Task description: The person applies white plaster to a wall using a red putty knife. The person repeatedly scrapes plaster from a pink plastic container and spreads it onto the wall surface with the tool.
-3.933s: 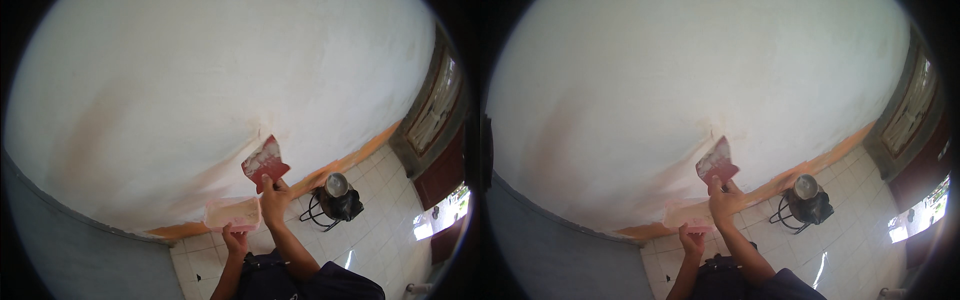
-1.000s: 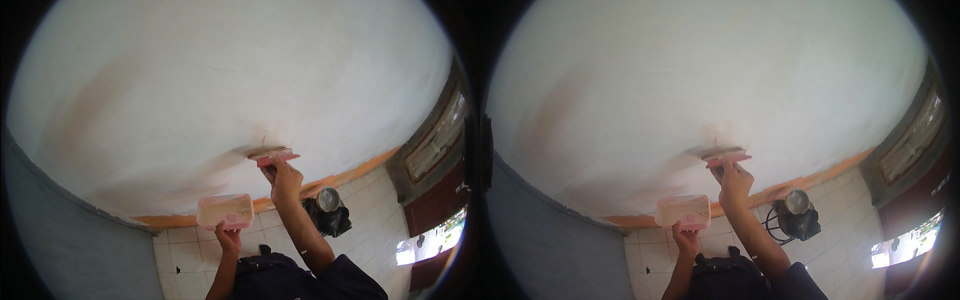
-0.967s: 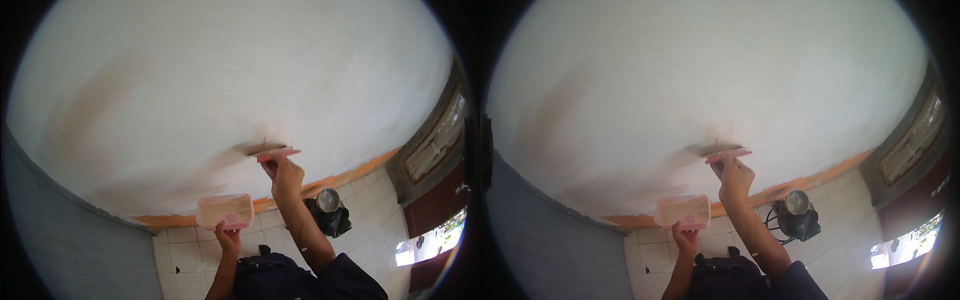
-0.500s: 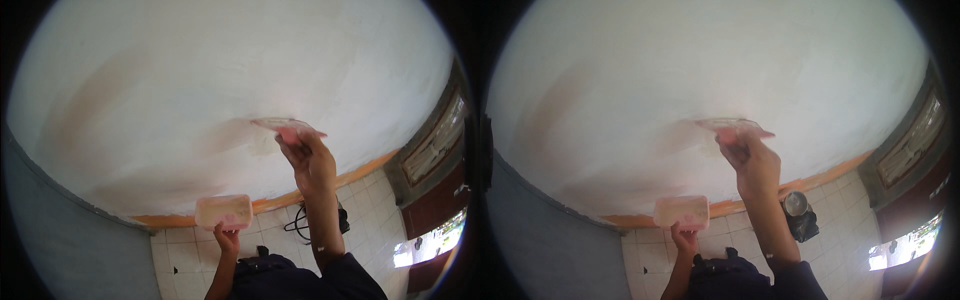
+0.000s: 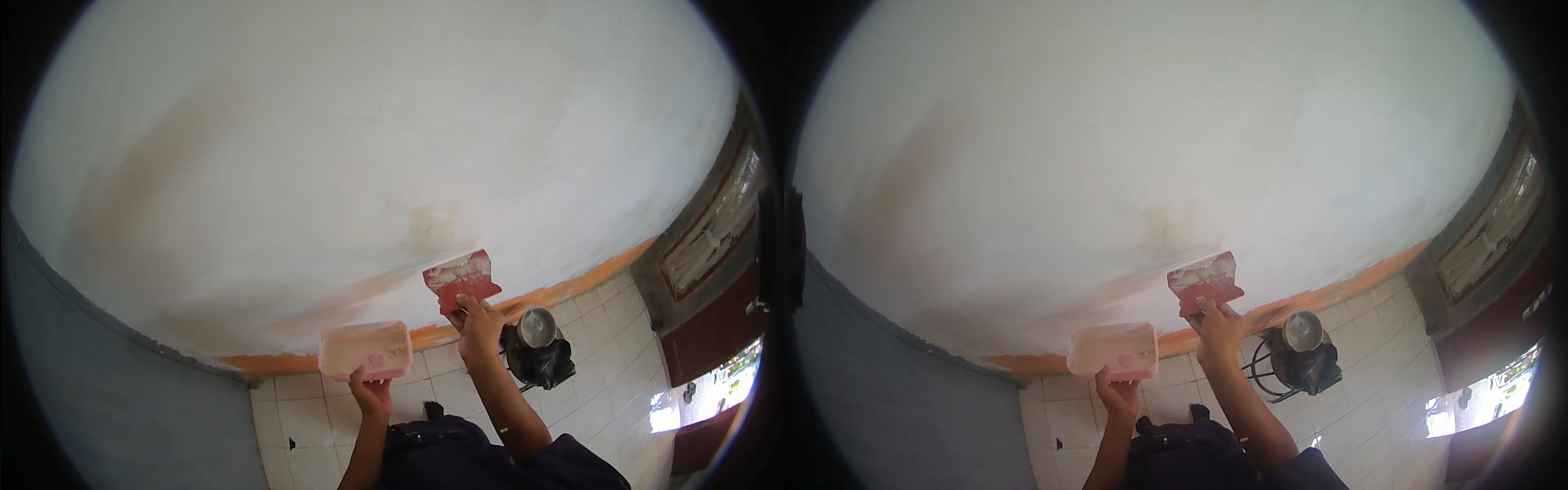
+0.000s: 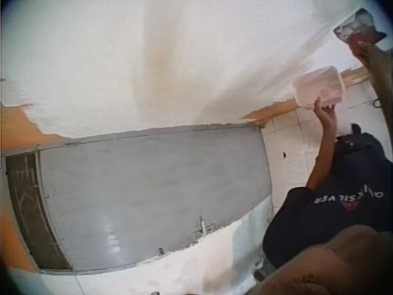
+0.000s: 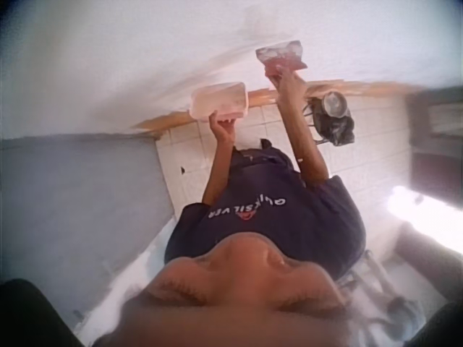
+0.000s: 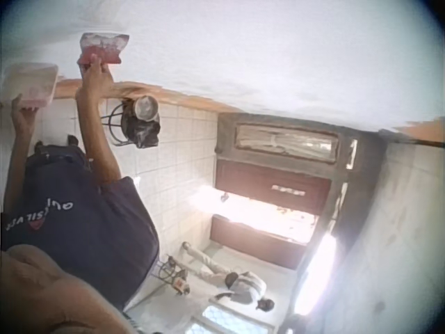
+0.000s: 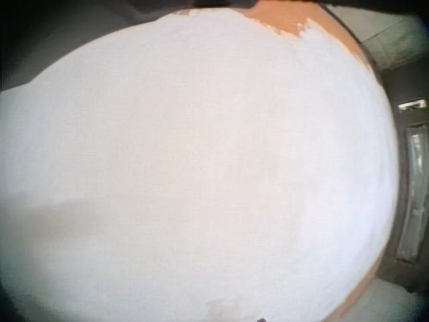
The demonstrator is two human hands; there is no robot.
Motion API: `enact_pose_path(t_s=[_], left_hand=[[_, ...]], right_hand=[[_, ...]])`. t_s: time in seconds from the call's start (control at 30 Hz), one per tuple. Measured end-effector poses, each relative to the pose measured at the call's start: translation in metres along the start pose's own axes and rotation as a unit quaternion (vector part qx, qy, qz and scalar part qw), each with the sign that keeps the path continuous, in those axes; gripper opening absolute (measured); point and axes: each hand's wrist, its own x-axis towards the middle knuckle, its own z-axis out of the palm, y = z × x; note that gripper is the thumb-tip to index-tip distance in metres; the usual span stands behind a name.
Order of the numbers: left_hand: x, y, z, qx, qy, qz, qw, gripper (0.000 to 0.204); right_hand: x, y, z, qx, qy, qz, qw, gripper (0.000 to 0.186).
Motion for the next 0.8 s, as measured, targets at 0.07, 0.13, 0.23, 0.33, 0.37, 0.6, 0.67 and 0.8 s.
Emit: enact_pose_path(t_s=[0.07, 0.13, 0.23, 0.33, 0.37, 0.6, 0.67, 0.8], left_hand=[[-0.001, 0.003, -0.005, 0.001, 0.002, 0.002, 1.000, 0.060], [-0.002, 0.008, -0.009, 0.001, -0.001, 0.002, 1.000, 0.060], [-0.003, 0.017, -0.014, -0.003, 0.004, 0.007, 1.000, 0.060], [-0.003, 0.026, -0.016, -0.006, 0.006, 0.011, 1.000, 0.060], [-0.003, 0.029, -0.016, -0.006, 0.005, 0.012, 1.000, 0.060], [0.013, 0.029, -0.008, -0.003, 0.006, 0.004, 1.000, 0.057], [0.011, 0.022, 0.000, -0.002, 0.000, 0.004, 1.000, 0.057], [0.013, 0.002, 0.012, 0.009, -0.003, 0.004, 1.000, 0.060]], right_hand=[[-0.003, 0.005, 0.008, 0.012, -0.007, 0.002, 1.000, 0.014], [-0.014, 0.012, 0.014, 0.037, 0.002, 0.020, 0.999, 0.014], [-0.031, 0.017, 0.017, 0.019, 0.018, 0.005, 1.000, 0.016], [-0.051, 0.008, 0.018, -0.029, 0.002, -0.050, 0.998, 0.015], [-0.055, 0.003, 0.019, -0.046, -0.009, -0.070, 0.996, 0.014], [-0.044, -0.006, 0.016, -0.029, -0.012, -0.114, 0.993, 0.012], [-0.030, -0.015, -0.005, -0.002, -0.006, -0.108, 0.994, 0.014], [-0.002, -0.035, -0.043, -0.004, -0.008, -0.126, 0.992, 0.009]])
